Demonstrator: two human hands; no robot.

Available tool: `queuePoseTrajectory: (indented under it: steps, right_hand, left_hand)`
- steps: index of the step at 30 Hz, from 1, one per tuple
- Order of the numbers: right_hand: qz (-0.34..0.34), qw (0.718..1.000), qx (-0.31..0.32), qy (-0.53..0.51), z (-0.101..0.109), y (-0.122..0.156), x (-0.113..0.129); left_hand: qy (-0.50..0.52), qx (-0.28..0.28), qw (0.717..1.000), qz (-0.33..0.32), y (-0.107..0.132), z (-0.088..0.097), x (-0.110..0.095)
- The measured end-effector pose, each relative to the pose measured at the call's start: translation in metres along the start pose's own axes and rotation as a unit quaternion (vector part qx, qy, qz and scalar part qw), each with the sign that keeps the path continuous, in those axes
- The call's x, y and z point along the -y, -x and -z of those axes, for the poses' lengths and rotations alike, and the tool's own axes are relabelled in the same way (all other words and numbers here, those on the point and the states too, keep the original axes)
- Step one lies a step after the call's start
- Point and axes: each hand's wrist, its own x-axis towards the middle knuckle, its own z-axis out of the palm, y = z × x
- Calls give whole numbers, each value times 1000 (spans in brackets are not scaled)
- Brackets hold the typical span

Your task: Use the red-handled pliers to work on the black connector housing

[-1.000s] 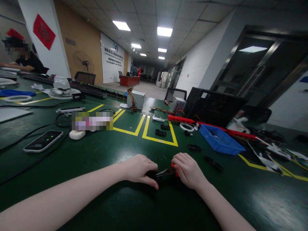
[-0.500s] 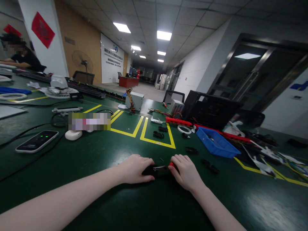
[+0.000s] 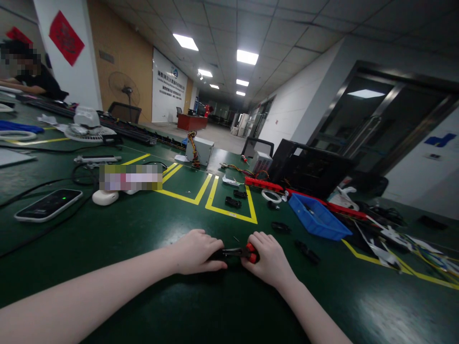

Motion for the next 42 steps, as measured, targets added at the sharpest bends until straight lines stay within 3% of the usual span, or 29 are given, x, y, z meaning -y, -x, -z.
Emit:
queuePoseTrajectory:
  steps: [8,17,31,42]
  right_hand:
    - [-5,1000,26,-9,-3,1,1]
    - [-13,997,65,-43,-1,-2,0]
    - [-43,993,78,-76,0,-2,0]
    - [-39,994,83,-64,0,-2,1]
  left_hand:
    - [-34,17,999,-1,1,1,-1]
    - [20,23,1000,9,2,2,1]
    - [81,23,996,33,2,2,4]
    - [18,31,999,-3,3,4,4]
